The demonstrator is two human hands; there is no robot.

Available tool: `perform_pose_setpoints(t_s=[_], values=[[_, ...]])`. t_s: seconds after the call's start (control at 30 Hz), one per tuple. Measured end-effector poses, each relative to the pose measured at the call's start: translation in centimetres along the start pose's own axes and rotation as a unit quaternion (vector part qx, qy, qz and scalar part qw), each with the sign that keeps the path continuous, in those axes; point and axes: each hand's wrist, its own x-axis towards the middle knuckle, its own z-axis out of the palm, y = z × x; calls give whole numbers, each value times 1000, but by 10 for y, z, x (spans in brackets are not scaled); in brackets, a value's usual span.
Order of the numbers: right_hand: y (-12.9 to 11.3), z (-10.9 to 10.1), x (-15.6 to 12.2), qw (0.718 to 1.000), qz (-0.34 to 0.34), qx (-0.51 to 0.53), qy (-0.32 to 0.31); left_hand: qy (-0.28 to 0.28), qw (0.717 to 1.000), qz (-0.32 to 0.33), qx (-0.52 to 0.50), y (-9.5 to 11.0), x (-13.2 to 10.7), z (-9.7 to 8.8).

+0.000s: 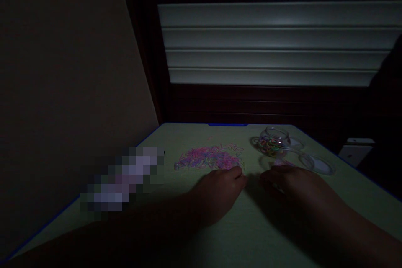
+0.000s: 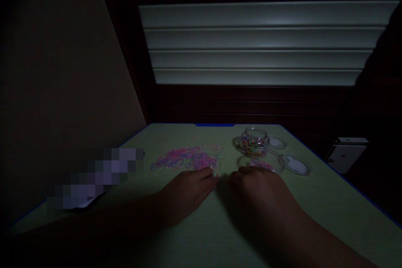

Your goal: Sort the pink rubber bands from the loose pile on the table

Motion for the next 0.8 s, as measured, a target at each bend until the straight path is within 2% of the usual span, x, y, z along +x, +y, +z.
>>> perform_pose_setpoints(t_s=[0.33,0.8], values=[[-3,-3,2,999,44,5,-21,16,1000,-12,10,0,-1,5],[-3,-4,1,999,36,20,-29,8,1000,-16,11,1,0,2]])
